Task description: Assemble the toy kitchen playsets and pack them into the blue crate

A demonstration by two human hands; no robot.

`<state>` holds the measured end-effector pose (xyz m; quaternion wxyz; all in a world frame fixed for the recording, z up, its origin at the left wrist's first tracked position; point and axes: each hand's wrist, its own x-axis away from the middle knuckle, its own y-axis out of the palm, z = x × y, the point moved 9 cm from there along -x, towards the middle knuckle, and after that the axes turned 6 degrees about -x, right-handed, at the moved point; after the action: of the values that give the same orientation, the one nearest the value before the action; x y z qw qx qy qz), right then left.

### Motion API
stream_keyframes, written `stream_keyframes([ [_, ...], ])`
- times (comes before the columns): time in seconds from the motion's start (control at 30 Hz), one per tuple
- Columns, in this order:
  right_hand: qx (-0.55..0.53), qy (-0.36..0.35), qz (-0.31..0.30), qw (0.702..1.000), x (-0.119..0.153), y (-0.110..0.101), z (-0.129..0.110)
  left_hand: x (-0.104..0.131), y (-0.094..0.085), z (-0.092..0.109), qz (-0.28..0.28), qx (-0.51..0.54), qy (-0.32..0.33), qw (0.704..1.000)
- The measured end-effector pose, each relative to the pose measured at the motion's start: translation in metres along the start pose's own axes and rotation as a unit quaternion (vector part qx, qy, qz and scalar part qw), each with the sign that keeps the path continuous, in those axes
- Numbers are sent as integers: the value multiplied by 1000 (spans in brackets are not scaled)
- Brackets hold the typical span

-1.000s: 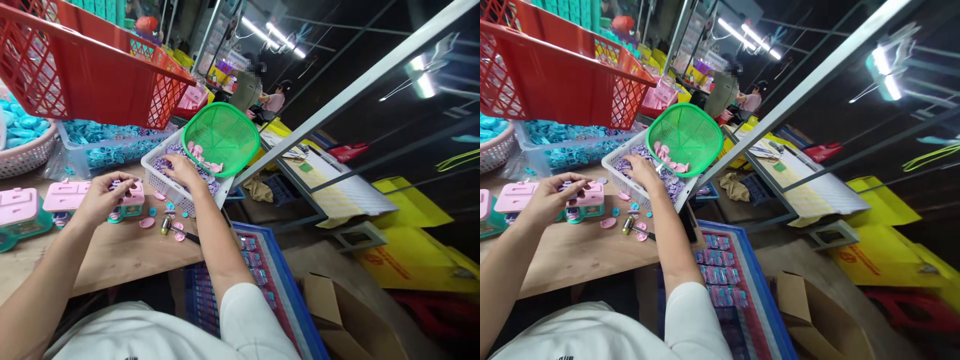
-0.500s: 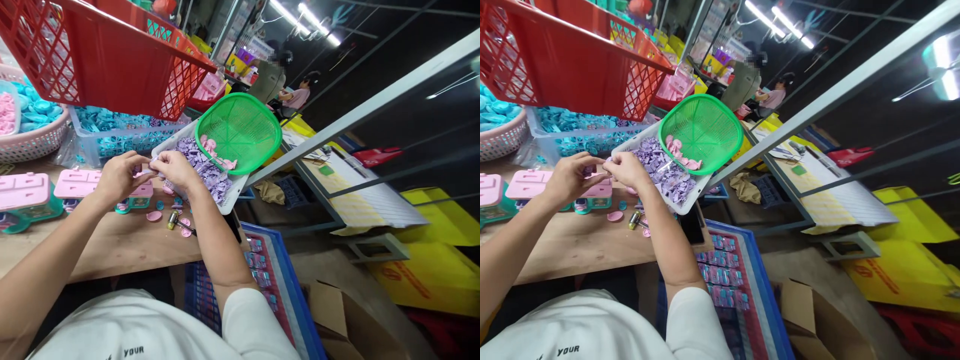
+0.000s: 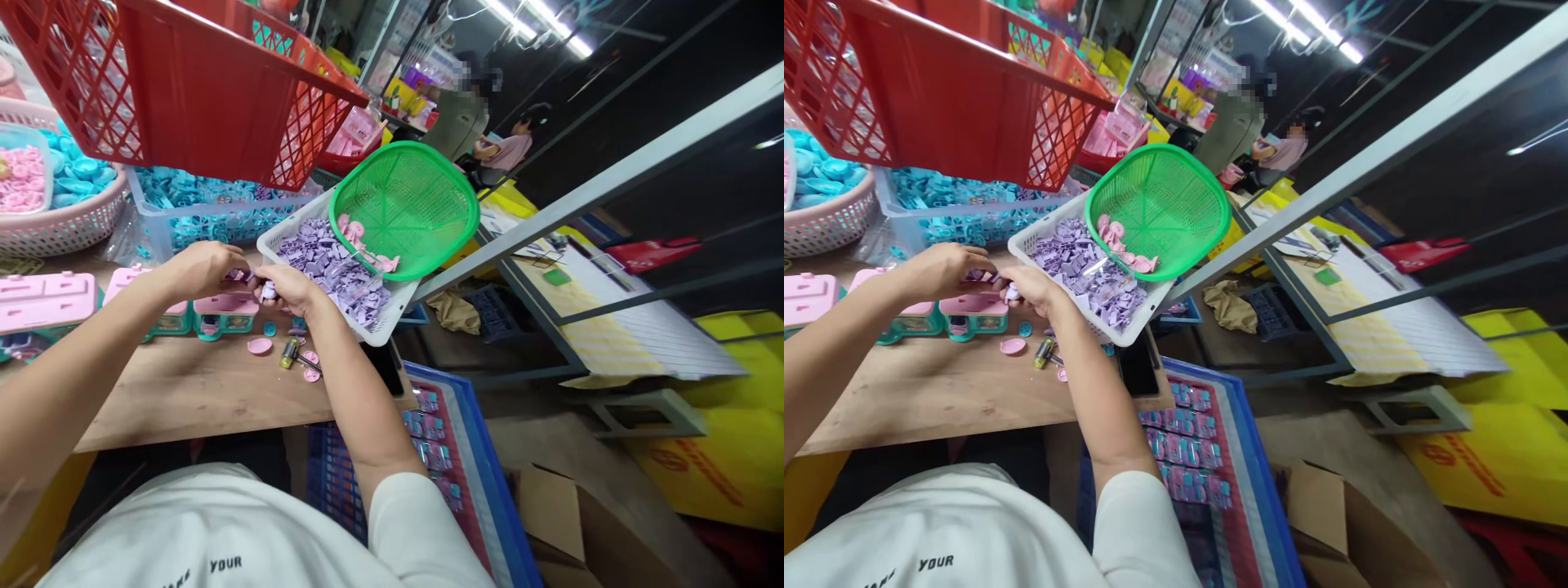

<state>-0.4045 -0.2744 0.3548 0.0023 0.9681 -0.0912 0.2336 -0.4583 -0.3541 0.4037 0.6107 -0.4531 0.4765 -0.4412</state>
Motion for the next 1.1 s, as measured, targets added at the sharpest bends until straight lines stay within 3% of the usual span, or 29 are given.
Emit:
stream_keyframes([
  [0.13,25,-46,-19,998,4,-2,-2,2,0,-5,14,38,29,999],
  [0.27,84,-163,65,981,14,-19,-14,3,4,-19,20,64,14,998],
  [0.37,166,-201,112,959,13,-22,-11,1,12,-29,3,70,-26,997],
  [0.53,174,-219,164,946,-2,-22,-3,-4,13,-40,12,49,-94,994],
  [0.7,94,-202,149,963,-6,-19,11,-9,10,-31,11,67,-74,995],
  [0.9,60,-192,169,965,-1,-24,21,-15,19,-32,-23,88,-76,993],
  [1.1,17,-202,151,967,-8,-24,25,-10,24,-30,-10,57,-86,995],
])
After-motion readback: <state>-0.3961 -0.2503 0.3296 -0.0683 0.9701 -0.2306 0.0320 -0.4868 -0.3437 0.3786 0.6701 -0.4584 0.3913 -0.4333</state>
